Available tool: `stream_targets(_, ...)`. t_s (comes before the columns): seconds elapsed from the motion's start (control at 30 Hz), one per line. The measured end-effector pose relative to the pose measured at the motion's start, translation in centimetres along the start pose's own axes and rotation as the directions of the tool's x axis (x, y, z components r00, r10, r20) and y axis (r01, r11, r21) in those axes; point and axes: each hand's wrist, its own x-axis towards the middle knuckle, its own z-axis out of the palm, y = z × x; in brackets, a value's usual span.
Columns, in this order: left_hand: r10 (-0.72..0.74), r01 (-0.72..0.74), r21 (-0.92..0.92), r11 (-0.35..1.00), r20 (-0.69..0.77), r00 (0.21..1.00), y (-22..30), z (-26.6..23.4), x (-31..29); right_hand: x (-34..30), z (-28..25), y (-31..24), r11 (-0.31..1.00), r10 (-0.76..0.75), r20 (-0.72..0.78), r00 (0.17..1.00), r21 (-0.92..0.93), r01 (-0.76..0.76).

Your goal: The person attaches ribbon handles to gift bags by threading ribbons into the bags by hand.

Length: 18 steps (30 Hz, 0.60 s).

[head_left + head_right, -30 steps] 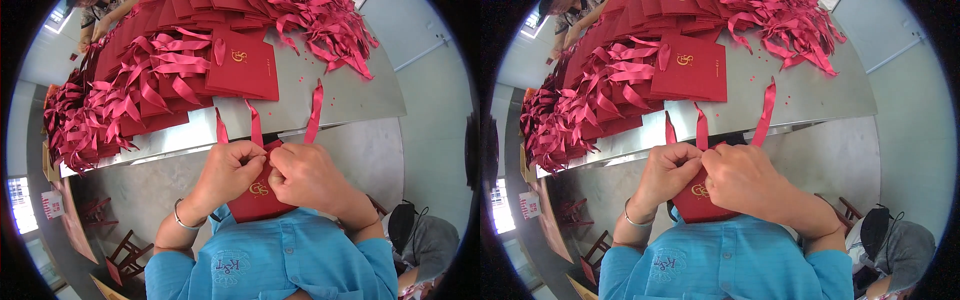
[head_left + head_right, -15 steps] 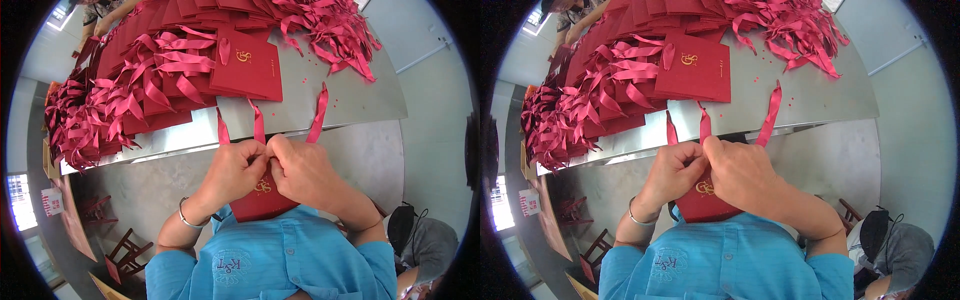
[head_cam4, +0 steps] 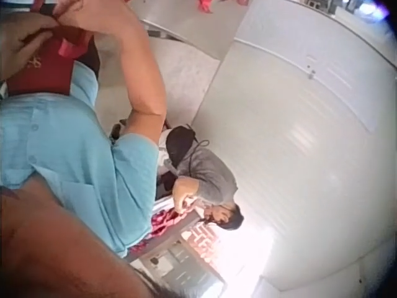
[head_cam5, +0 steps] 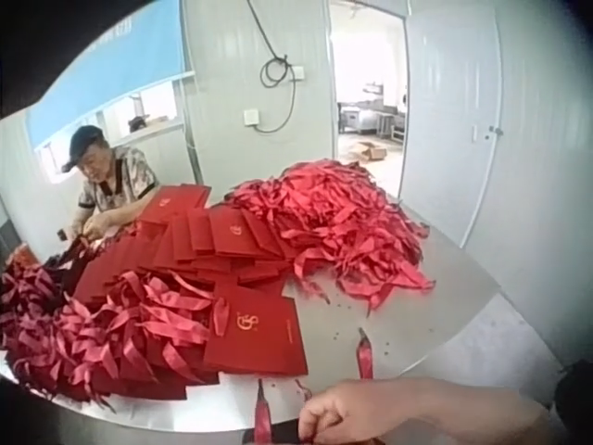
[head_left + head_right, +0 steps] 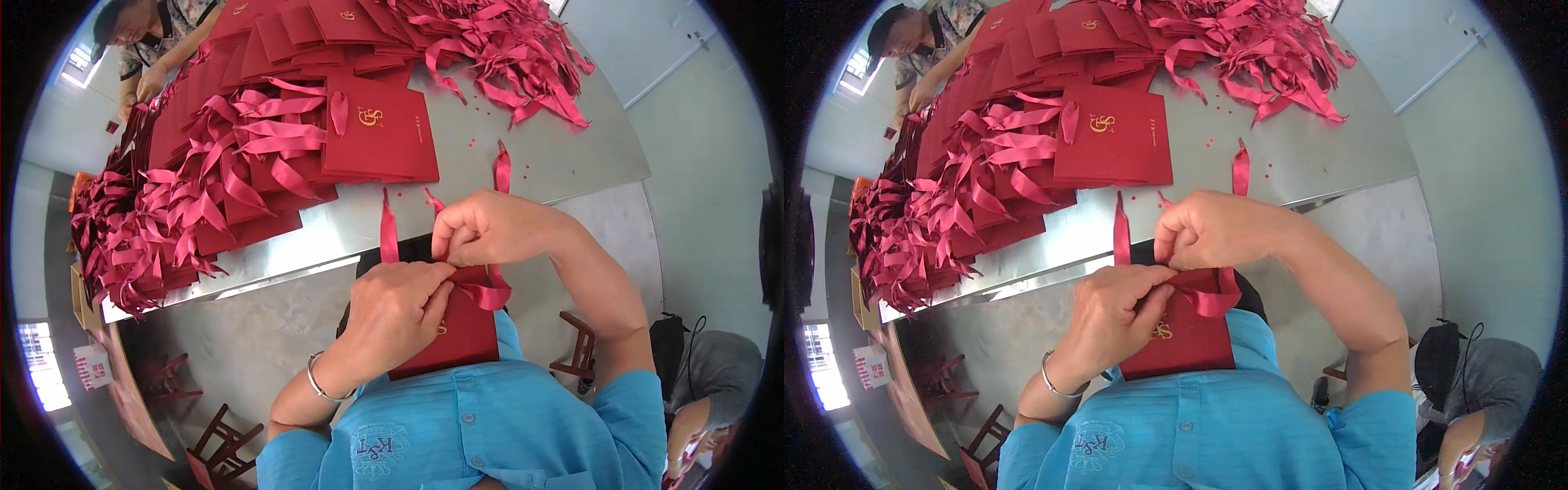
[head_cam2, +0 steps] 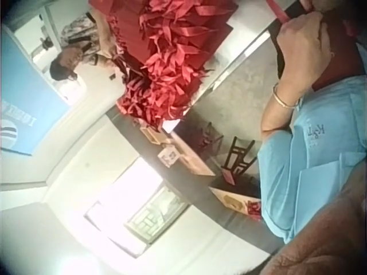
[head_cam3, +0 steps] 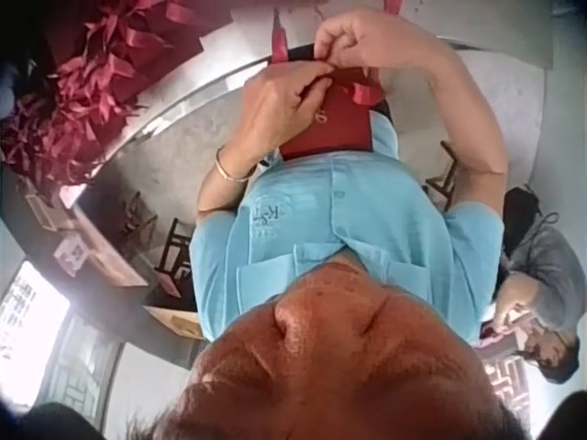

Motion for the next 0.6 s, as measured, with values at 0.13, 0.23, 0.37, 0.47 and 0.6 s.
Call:
stream_targets(0.13, -0.055, 0.058, -0.055, 0.997, 0.047, 0.997, 0.3, -0.1, 0.1, 1.6, -0.5, 1.4, 0.971, 0.001, 0.202, 0.979, 0.233, -0.049)
stream_targets(0.23, -0.191, 0.208, -0.169, 0.963, 0.111, 0.975, 0.8, -0.5, 0.3, 2.1, -0.2, 2.2, 0.936, 0.026, 0.275, 0.961, 0.33, -0.12)
stream_targets(0.37, -0.205, 0.229, -0.175, 0.958, 0.142, 0.968, 0.9, -0.3, 0.2, 1.9, -0.2, 2.4, 0.894, 0.034, 0.341, 0.94, 0.411, -0.181)
stream_targets(0.47, -0.233, 0.247, -0.217, 0.944, 0.091, 0.968, 1.2, 0.0, 0.2, 1.8, -0.2, 1.9, 0.895, 0.049, 0.381, 0.923, 0.393, -0.21)
stream_targets(0.6, -0.186, 0.214, -0.182, 0.96, 0.158, 0.97, 1.0, -0.1, 0.6, 1.9, -0.3, 2.2, 0.901, 0.05, 0.407, 0.912, 0.375, -0.216)
